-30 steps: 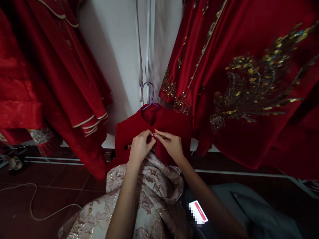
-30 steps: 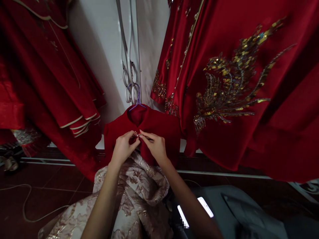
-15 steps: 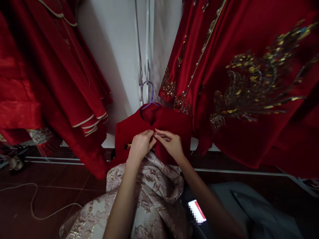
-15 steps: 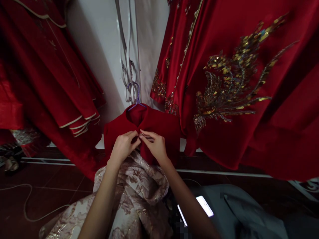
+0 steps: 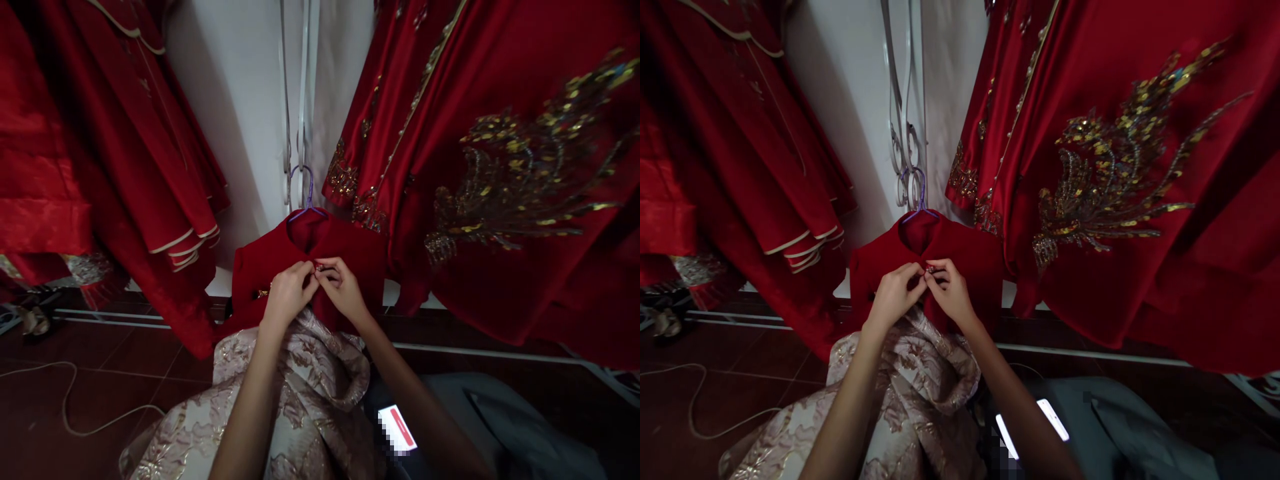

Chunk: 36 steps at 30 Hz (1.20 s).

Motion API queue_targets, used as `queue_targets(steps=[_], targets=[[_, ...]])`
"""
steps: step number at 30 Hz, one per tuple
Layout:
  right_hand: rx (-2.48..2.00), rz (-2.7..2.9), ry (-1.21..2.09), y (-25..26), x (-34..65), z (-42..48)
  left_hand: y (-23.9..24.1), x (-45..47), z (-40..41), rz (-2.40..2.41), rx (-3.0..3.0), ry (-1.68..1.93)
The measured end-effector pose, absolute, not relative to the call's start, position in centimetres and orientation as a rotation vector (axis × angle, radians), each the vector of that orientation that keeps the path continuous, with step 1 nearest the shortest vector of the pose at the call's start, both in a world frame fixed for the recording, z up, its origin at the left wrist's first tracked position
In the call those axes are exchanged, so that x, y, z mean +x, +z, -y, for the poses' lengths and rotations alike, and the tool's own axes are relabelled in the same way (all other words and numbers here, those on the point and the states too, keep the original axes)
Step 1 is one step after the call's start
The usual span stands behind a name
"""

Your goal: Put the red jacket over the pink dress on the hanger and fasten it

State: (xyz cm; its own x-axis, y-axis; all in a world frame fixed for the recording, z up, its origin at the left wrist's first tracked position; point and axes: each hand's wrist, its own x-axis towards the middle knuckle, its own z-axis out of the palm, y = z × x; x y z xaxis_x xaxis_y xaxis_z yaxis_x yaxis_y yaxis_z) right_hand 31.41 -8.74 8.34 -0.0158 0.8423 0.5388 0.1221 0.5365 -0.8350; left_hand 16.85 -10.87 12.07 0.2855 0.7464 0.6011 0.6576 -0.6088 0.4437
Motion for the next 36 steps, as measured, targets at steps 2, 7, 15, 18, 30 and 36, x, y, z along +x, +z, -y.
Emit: queue_targets(steps=[2, 7, 15, 18, 30, 36], targets=[[-0.903, 1.414, 0.737, 6.8, 31.4, 9.1, 11.1, 17.4, 10.5, -1.281, 2.237, 1.343], [-1.230, 1.783, 0.751, 2.5, 34.3, 11.2, 8.5, 17.9, 9.0, -1.055, 1.922, 1.363], [-1.496, 1.563, 0.345, 2.9, 40.9, 12.6, 4.8, 18.1, 10.5, -0.896, 1.770, 1.128], [-1.477, 1.507, 0.258, 6.8, 42.5, 13.0, 3.1, 19.2, 10.4, -0.838, 1.802, 0.947], [-1.184, 1.790, 0.758, 11.6, 35.9, 16.4, 2.1, 20.9, 10.2, -0.597, 0.886, 1.210], [-1.027, 1.875, 0.767, 8.5, 33.3, 15.2, 2.5, 19.8, 12.6, -0.669, 0.899, 1.544]])
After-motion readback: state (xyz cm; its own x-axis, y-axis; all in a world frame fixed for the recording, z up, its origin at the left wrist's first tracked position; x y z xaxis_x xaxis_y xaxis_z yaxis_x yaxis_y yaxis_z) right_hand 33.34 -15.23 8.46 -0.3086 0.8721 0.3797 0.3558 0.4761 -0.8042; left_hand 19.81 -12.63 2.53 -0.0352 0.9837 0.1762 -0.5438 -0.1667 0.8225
